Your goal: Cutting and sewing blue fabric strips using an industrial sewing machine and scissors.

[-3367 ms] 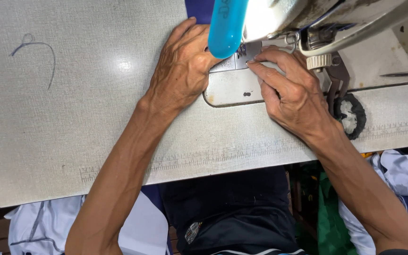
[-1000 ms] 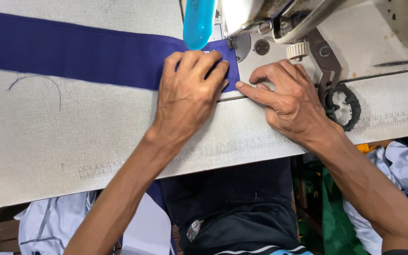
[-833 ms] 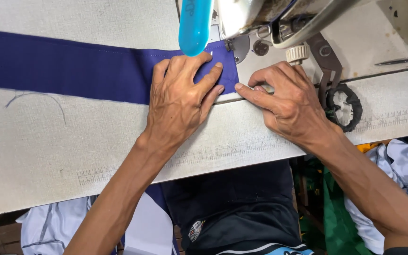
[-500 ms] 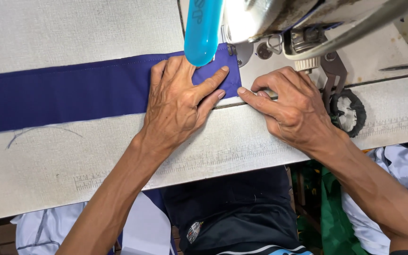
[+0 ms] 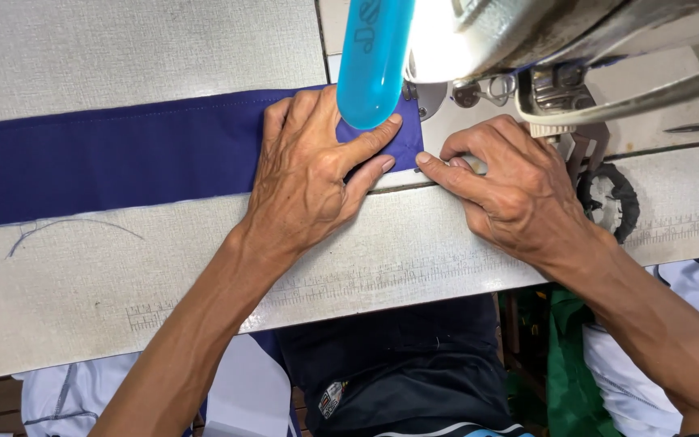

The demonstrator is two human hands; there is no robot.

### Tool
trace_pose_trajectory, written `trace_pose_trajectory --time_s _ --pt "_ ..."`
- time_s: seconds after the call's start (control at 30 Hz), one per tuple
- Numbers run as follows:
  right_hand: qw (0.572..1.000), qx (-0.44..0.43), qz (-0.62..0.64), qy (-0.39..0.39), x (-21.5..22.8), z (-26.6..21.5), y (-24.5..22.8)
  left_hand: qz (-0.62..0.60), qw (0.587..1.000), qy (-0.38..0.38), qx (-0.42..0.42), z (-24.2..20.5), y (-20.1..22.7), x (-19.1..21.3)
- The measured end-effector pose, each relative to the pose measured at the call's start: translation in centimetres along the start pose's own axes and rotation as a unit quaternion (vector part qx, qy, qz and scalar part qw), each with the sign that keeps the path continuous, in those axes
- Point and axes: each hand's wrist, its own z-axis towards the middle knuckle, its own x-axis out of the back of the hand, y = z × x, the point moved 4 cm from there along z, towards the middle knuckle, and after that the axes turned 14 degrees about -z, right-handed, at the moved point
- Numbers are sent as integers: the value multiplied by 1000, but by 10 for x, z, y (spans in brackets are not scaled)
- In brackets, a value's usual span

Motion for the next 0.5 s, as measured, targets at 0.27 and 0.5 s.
trace_pose_trajectory --time_s 0.27,0.5 --pt "999 -30 -3 -12 -2 8 4 -24 999 10 -30 12 -8 8" --pt "1000 -27 -5 2 -8 18 9 -23 998 25 -57 25 -20 12"
